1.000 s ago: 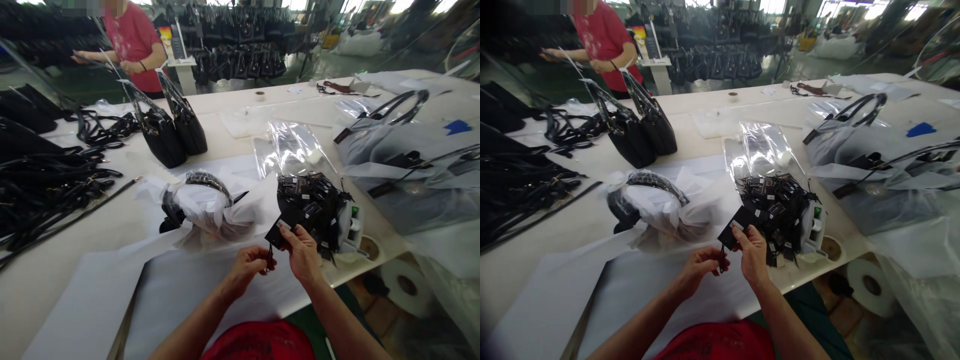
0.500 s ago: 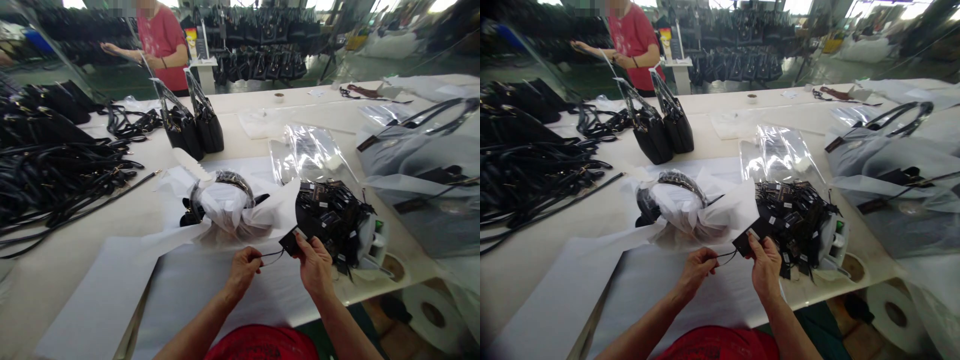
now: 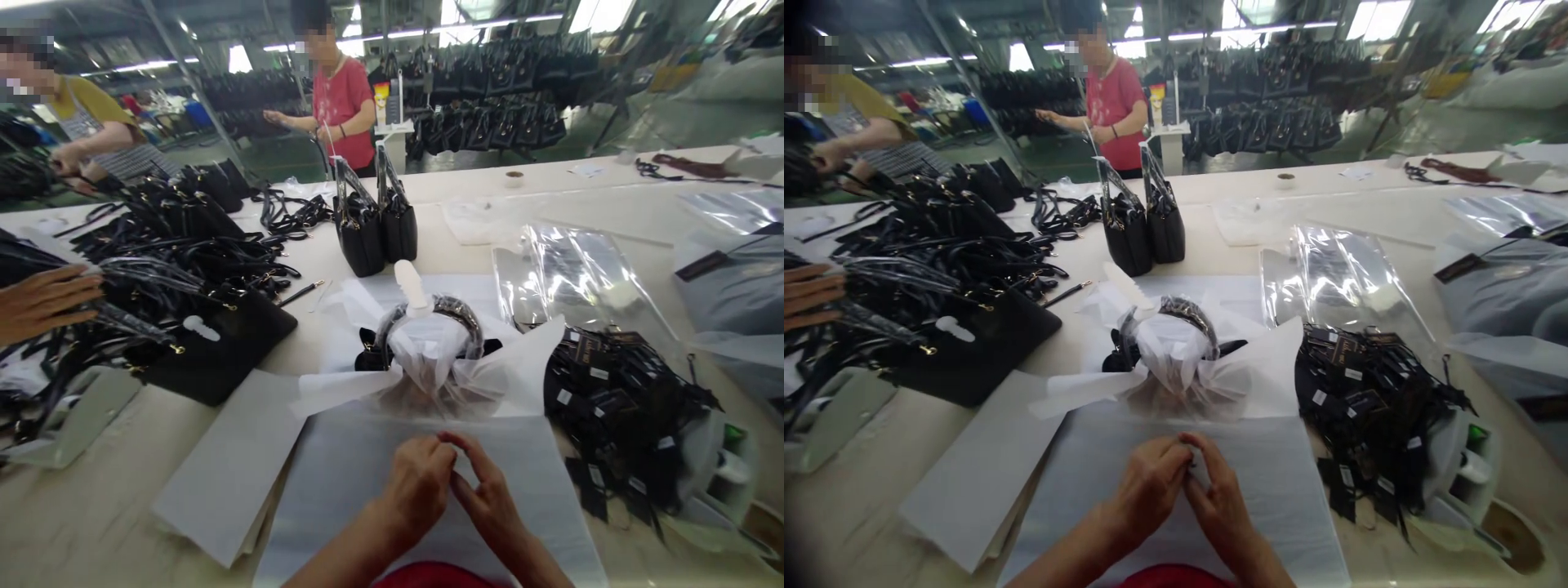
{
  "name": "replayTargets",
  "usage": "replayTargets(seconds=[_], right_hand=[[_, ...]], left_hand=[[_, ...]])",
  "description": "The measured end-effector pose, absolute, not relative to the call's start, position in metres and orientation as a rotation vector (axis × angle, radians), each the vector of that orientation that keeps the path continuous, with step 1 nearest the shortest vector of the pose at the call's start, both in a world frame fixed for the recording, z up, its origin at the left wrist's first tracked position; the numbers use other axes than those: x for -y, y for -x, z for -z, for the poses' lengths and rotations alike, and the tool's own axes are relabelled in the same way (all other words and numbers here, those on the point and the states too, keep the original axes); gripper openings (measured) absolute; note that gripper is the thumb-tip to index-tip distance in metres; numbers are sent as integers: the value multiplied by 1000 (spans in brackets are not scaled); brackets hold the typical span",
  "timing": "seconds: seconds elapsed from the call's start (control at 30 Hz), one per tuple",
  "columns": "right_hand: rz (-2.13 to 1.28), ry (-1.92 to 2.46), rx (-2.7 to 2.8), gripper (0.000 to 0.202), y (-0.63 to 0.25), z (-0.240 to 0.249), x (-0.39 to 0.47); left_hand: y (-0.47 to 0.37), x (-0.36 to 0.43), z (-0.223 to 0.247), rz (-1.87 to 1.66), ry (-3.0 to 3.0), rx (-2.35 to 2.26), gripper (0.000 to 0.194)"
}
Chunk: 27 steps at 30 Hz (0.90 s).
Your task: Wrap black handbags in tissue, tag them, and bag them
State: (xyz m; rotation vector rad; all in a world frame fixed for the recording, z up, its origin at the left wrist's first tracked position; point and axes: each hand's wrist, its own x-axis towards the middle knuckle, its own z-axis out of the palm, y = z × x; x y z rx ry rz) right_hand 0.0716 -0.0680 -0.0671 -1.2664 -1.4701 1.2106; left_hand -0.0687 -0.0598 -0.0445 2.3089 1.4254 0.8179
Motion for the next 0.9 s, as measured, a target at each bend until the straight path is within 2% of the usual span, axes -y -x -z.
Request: replayTargets(seconds=[0.1,0.23,0.3,0.33,0.43,0.47,0.63,0.77,0.9], right_hand=[[-1507,1122,1399,22,-52,59,59],[-1720,1142,1169,33,-40,57,58],[-1737,1171,1072,35,-37,56,57],[-1727,1188,1029,35,-37,55,55],[-1646,1252,957,34,-36,48,46],[-1612,1272,954,33,-36,45,43],[-1416,1295,992,33,-27,32,19],[-1271,1321,1108,31,-5,28,-10],[-1219,1288,1345,24,16,33,-35]], left_hand=[[80,61,34,-856,-2440,-1469,16],[98,59,23,-822,-2493,-1575,19],[108,55,17,-865,-2496,-1624,14],[114,51,14,-904,-2515,-1654,12],[132,36,8,-1002,-2598,-1830,38],[137,30,8,-1009,-2611,-1900,39],[146,13,42,-905,-2799,-1863,19],[126,12,80,-684,-2877,-1648,20],[115,17,86,-661,-2763,-1642,19]])
